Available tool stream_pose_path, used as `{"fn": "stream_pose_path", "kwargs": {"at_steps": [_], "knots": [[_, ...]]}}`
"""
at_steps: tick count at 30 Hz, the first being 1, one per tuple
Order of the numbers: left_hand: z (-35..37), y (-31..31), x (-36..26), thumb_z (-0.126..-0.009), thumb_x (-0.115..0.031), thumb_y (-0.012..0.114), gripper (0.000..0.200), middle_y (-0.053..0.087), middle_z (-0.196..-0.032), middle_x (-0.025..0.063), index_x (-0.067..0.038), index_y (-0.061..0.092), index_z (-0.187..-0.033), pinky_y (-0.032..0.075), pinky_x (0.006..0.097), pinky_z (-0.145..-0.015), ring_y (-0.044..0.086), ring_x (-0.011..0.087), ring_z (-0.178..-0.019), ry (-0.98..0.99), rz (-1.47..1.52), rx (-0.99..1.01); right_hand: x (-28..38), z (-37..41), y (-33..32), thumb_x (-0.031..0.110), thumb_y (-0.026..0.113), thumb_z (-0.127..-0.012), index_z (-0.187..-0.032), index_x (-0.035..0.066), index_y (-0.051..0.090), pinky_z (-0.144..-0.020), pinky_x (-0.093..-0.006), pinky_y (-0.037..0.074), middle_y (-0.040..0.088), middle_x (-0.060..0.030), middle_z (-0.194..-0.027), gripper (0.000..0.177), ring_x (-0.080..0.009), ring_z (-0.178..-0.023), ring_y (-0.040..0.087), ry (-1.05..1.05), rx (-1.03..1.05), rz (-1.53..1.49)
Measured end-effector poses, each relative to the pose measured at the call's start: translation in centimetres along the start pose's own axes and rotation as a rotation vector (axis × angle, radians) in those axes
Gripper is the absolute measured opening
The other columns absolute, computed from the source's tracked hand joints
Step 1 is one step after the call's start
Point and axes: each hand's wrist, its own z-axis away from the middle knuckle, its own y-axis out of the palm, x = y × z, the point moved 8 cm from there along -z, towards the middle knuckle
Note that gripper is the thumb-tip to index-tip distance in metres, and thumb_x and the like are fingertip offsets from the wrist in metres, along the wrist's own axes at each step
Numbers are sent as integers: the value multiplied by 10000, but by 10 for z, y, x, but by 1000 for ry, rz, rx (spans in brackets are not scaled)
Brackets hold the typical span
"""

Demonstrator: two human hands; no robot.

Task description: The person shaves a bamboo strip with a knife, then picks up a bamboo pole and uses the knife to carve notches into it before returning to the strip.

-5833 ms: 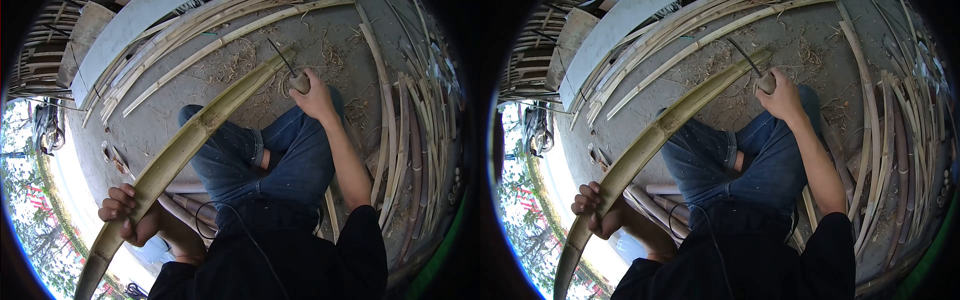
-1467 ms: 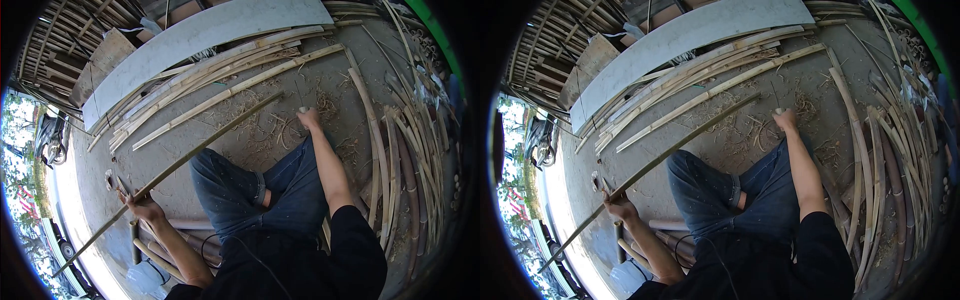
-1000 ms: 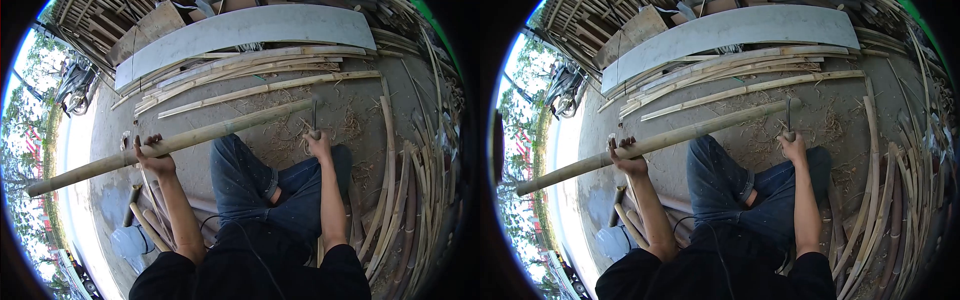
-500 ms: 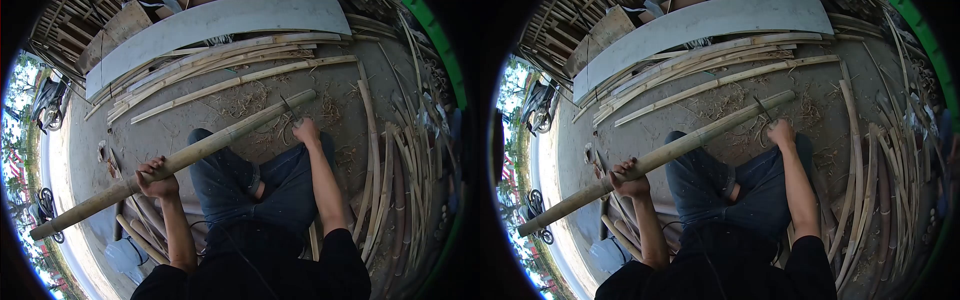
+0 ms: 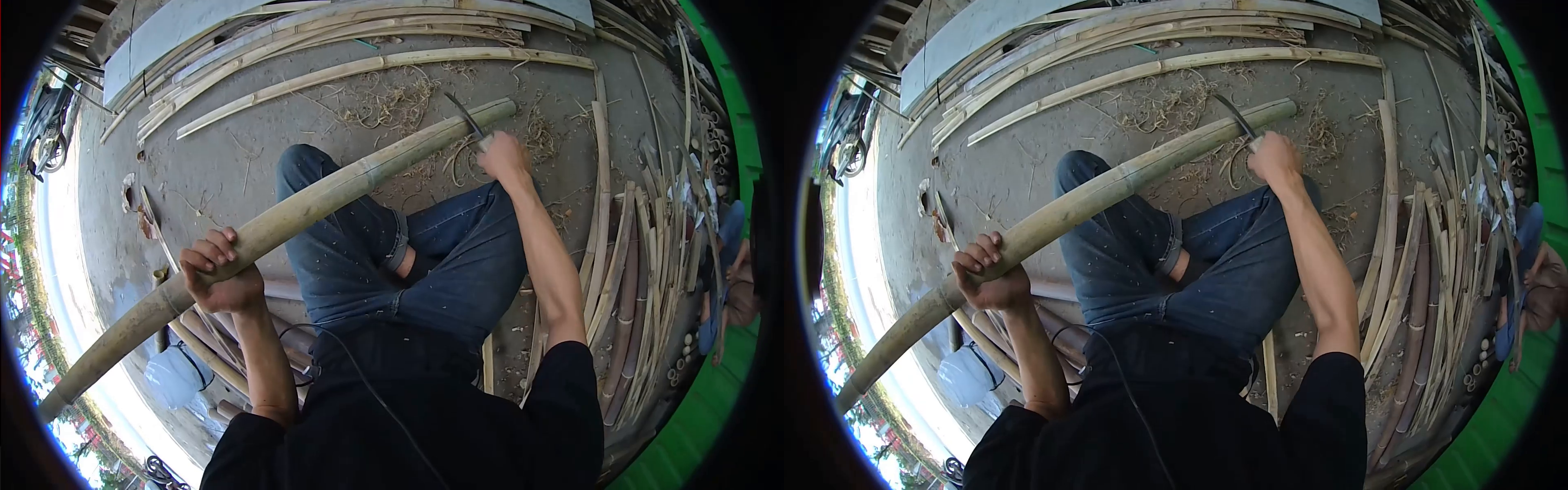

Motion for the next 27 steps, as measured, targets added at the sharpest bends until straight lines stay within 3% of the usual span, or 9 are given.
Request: {"fn": "stream_pose_path", "kwargs": {"at_steps": [3,7,12,16,19,24,27], "knots": [[1,3,-13,-1031,-344,389,349,398,-660,21,-144,384,-744,383,391,-811,415,168,-669,4,-17,37,35,50,-12,254,693,-791,-1112,12,671,-922,-470,521,689,-229,-1127,403,-403,-1093,645,-237,29,-33],[2,11,-18,-1025,-347,395,353,384,-661,15,-151,374,-733,360,379,-811,398,159,-677,7,4,115,-23,-16,9,276,715,-755,-1116,1,667,-932,-474,517,684,-258,-1112,456,-416,-1084,642,-64,0,-1],[0,10,-19,-1024,-347,392,349,375,-660,9,-152,377,-735,358,375,-807,399,159,-676,5,-37,103,2,23,21,278,734,-732,-1165,-15,658,-927,-459,520,684,-256,-1131,529,-408,-1074,654,-259,-66,-102],[-1,8,-17,-1027,-344,383,351,376,-662,12,-149,375,-736,365,376,-790,401,159,-659,1,18,102,-13,-3,21,290,747,-720,-1320,-2,590,-979,-440,494,661,-276,-1178,685,-409,-1140,626,-64,127,-82],[1,7,-19,-1034,-345,365,355,378,-665,14,-150,371,-739,369,375,-771,408,155,-646,15,-4,69,3,16,31,278,737,-715,-1177,-6,677,-904,-454,523,691,-271,-1092,546,-423,-1050,658,-245,-19,-204],[3,0,-17,-1041,-338,354,359,371,-663,9,-150,373,-736,368,371,-759,406,147,-644,2,-13,37,-4,-4,20,274,716,-715,-1077,-22,698,-876,-460,529,704,-267,-1033,467,-423,-1010,671,-163,55,-161],[5,-1,-20,-1018,-318,426,358,379,-653,9,-143,389,-708,367,373,-800,396,164,-671,-27,-21,48,4,5,21,273,713,-715,-1044,-28,696,-875,-457,530,705,-266,-1016,445,-420,-1003,674,-199,75,-138]]}}
